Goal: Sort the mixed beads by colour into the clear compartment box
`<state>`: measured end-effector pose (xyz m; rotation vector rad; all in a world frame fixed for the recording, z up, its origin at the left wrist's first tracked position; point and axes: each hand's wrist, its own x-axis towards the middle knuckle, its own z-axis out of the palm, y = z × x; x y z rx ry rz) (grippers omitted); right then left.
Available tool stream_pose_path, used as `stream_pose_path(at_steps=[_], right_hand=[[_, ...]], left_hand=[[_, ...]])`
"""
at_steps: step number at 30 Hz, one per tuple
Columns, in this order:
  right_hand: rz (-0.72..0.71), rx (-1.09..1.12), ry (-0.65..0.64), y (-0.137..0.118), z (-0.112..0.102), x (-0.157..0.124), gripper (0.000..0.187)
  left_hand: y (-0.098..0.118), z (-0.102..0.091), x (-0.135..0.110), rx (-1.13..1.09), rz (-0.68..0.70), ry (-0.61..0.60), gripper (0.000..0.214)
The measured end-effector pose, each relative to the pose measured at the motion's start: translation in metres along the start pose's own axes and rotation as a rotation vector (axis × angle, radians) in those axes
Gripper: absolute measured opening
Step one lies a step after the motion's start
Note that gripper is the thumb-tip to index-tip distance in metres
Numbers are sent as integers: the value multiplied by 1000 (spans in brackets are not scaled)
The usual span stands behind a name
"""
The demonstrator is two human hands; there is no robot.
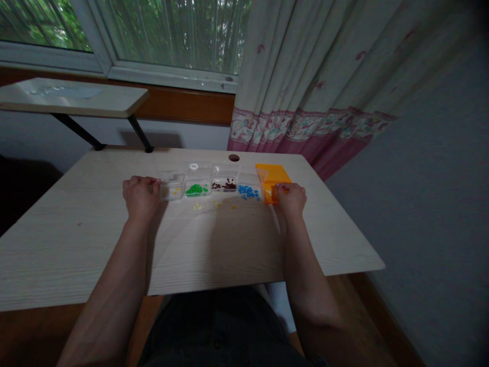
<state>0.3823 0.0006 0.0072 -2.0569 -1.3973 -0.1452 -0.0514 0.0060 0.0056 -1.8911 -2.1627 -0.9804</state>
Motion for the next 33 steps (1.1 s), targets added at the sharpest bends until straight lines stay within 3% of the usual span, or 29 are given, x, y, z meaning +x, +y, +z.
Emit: stream_pose_path(at_steps=[8, 11, 17, 21, 26, 33], right_hand=[[-126, 121, 72, -7, -1, 1, 35], [-255, 183, 66, -15, 0, -3, 32], [-617, 305, -216, -47, 16, -30, 22], [-831, 275, -370, -72, 26, -60, 19], [-863, 208, -382, -89, 26, -80, 29], [-881, 119, -390, -97, 22, -86, 27]], left_hand=[[24, 2, -9, -66, 169, 34, 25], [38, 5, -16, -125, 273, -43, 25], [63, 17, -33, -224, 520, -219, 20], [71, 22, -40, -224, 598, -295, 21], [76, 24, -43, -223, 616, -327, 21], [81, 26, -48, -215, 637, -330, 26]])
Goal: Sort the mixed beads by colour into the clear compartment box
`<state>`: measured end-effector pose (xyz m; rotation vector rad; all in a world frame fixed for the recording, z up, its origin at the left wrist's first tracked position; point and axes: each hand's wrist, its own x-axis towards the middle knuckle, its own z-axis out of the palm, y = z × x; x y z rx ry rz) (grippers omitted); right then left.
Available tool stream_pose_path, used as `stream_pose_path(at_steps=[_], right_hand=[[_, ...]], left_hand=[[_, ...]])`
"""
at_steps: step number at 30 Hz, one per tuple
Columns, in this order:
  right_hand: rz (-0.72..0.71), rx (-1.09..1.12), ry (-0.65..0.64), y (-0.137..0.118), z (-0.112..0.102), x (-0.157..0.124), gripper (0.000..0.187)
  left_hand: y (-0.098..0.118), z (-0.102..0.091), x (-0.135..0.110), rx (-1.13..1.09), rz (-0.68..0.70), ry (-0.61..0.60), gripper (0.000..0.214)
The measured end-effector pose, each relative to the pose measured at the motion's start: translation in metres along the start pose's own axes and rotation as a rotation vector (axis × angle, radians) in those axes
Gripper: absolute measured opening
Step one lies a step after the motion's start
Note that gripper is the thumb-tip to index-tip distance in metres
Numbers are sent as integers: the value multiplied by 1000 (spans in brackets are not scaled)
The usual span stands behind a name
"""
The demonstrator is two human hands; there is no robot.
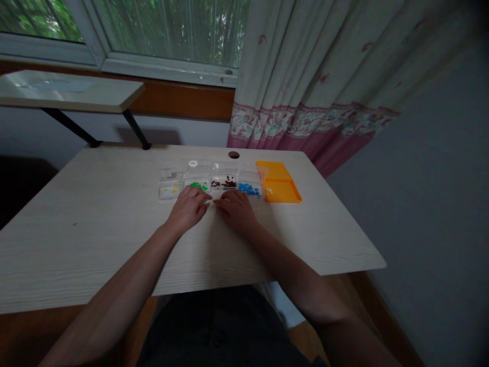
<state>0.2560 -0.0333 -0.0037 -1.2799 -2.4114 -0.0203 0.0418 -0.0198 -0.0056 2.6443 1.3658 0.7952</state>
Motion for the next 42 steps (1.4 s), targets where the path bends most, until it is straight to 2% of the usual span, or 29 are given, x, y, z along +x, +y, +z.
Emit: stream_pose_path(at_steps=[5, 14, 23, 30, 35, 42], right_hand=[[17, 4, 10, -3, 0, 0, 22], [145, 106, 73, 13, 1, -2, 11], [161, 121, 51, 13, 1, -2, 9], [170, 111, 60, 12, -1, -1, 10], [237, 113, 177, 28, -10, -1, 12], [540, 2, 414, 79, -37, -11, 23]], left_hand=[[6, 3, 0, 31, 29, -15, 31], [4, 4, 0, 6, 24, -30, 25], [6, 4, 1, -11, 11, -33, 14], [9, 5, 1, 52, 17, -21, 17], [0, -2, 2, 59, -36, 87, 20], [-31, -28, -1, 147, -296, 285, 21]])
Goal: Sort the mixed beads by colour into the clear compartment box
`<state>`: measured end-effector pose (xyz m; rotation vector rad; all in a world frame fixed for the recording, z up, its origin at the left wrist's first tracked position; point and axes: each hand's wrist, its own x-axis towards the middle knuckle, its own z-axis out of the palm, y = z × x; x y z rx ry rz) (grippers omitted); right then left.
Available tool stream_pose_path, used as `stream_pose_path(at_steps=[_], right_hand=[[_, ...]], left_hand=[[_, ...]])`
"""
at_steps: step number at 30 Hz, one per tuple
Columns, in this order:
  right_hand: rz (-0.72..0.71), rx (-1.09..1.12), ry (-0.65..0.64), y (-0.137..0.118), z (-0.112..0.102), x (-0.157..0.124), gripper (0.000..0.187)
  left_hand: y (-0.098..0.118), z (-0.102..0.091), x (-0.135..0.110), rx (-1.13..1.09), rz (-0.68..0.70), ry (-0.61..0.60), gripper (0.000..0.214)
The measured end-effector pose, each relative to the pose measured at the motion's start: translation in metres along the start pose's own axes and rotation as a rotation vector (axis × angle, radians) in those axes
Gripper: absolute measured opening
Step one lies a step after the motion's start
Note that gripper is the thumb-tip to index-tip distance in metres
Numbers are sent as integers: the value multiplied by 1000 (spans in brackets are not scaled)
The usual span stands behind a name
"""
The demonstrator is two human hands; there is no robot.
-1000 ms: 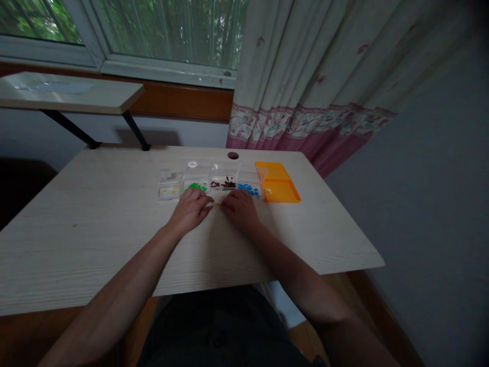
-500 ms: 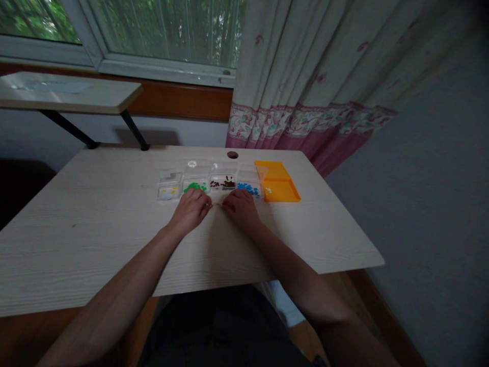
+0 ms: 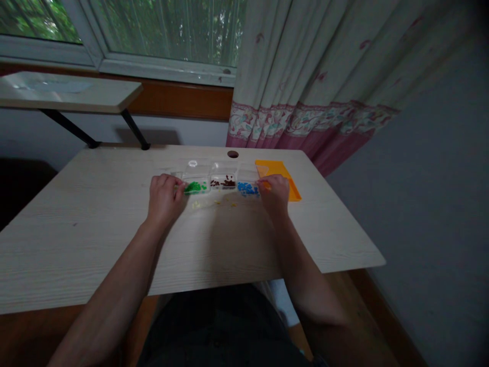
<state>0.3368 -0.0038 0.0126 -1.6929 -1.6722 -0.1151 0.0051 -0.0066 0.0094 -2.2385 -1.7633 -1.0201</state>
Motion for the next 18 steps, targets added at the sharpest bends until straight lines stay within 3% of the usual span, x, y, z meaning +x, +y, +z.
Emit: stream_pose_path(at_steps=[4, 8, 12, 18], right_hand=[[202, -122, 48, 23, -11, 6, 24], [325, -195, -14, 35, -15, 6, 24], [341, -201, -51, 37, -13, 5, 26], [291, -165, 58, 36, -14, 6, 33]], left_hand=[[-19, -5, 1, 79, -154, 65, 23], [-39, -7, -1, 102, -247, 119, 24], [-51, -8, -1, 95, -321, 112, 24], [-52, -10, -3, 42, -352, 104, 24]])
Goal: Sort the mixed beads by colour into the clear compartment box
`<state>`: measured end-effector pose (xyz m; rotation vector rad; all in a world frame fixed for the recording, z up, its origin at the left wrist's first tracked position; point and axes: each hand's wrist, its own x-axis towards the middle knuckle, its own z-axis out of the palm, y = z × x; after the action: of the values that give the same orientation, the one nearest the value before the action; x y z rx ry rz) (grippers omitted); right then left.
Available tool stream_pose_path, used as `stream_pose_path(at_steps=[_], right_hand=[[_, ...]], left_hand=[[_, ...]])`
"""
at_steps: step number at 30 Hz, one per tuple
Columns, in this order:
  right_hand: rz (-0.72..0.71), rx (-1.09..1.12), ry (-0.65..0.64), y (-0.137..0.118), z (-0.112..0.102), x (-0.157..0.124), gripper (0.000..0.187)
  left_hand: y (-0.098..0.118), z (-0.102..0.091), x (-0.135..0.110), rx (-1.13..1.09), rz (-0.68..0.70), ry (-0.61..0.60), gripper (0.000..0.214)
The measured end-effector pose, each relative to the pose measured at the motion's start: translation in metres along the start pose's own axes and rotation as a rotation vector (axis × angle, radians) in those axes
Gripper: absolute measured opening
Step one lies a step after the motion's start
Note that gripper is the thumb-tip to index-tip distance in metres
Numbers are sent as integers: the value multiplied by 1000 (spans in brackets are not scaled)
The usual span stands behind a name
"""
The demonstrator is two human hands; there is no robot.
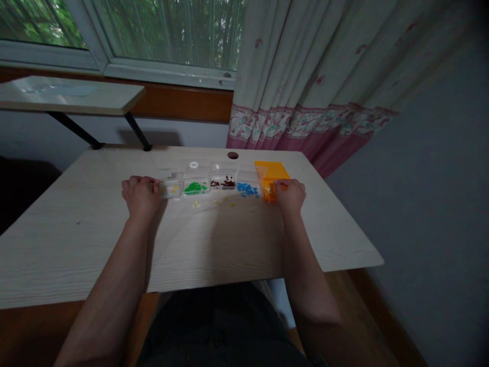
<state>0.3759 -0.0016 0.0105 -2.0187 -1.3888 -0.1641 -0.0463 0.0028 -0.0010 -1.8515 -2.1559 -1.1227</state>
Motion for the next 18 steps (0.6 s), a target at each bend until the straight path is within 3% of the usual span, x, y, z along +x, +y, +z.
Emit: stream_pose_path(at_steps=[5, 10, 13, 18], right_hand=[[-75, 90, 77, -1, -1, 3, 34], [-235, 164, 66, -13, 5, -3, 31], [-364, 172, -12, -31, 12, -18, 28], [-615, 163, -284, -65, 23, -50, 21]], left_hand=[[4, 0, 0, 23, 35, -3, 25], [23, -1, -4, 27, 159, 10, 27], [38, 2, -12, -16, 280, -44, 28], [59, 15, -28, -111, 463, -219, 26]])
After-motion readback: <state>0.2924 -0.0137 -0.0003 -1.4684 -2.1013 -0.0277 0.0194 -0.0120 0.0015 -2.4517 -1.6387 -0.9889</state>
